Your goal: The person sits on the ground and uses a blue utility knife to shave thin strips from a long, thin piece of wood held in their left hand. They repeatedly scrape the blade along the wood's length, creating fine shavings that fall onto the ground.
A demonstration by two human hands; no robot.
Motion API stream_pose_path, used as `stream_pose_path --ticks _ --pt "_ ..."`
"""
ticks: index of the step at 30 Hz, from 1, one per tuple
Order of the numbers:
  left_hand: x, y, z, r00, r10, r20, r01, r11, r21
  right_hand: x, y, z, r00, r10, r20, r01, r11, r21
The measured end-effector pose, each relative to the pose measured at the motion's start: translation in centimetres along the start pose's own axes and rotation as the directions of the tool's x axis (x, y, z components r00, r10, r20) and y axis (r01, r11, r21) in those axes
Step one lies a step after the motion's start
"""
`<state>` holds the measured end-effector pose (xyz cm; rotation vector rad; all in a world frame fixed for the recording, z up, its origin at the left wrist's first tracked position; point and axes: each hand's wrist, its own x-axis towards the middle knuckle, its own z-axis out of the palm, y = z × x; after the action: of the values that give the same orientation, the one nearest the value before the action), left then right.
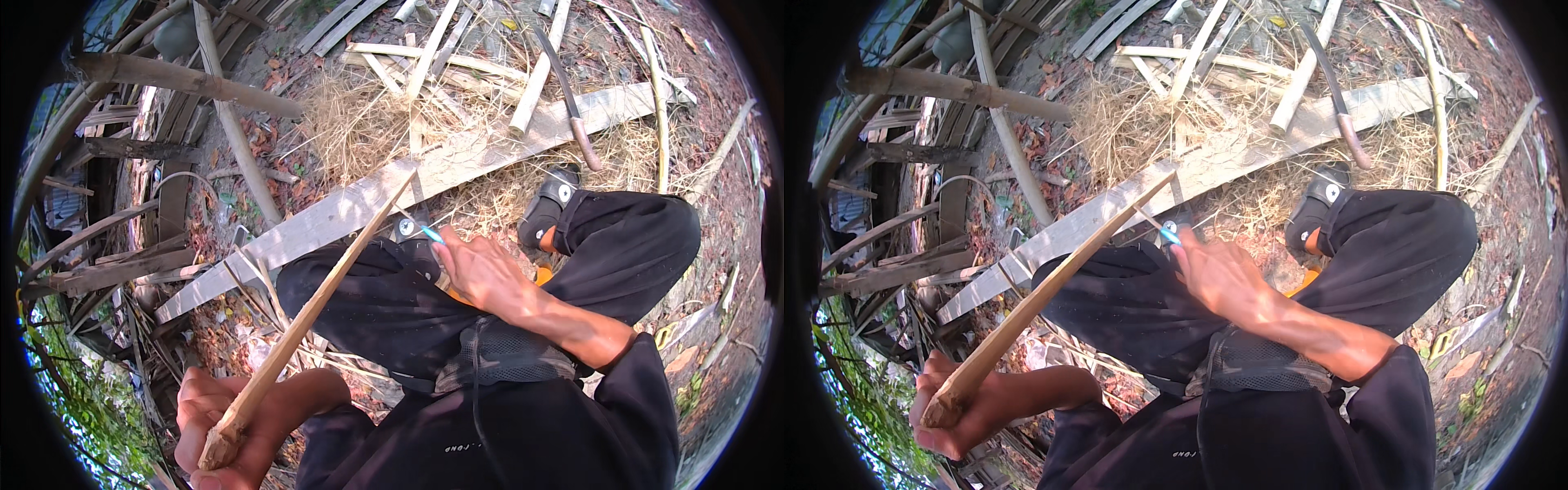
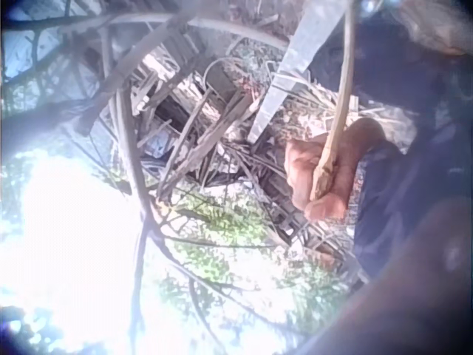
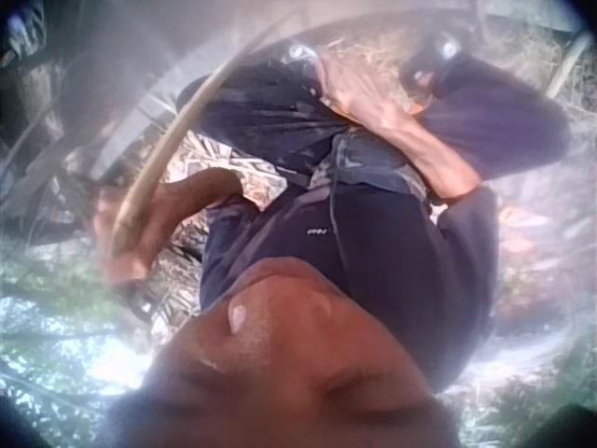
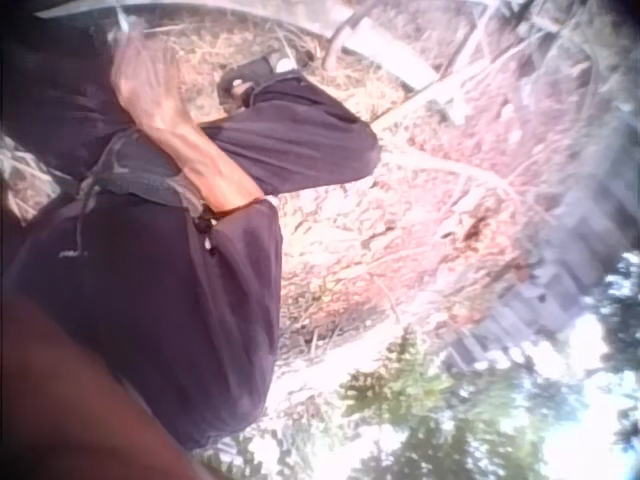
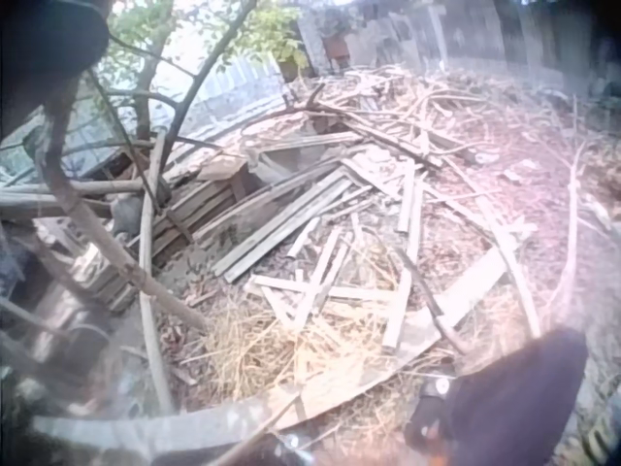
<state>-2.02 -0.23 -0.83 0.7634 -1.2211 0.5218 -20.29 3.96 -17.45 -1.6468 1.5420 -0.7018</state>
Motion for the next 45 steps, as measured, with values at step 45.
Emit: stream_pose_path --ticks 45 --pt "2.1 1.7 1.2 0.846 0.259 0.466 -0.104 0.937 -0.333 -4.8 -9.4 -5.2 0.954 -0.242 -0.176 0.250 0.968 0.026"
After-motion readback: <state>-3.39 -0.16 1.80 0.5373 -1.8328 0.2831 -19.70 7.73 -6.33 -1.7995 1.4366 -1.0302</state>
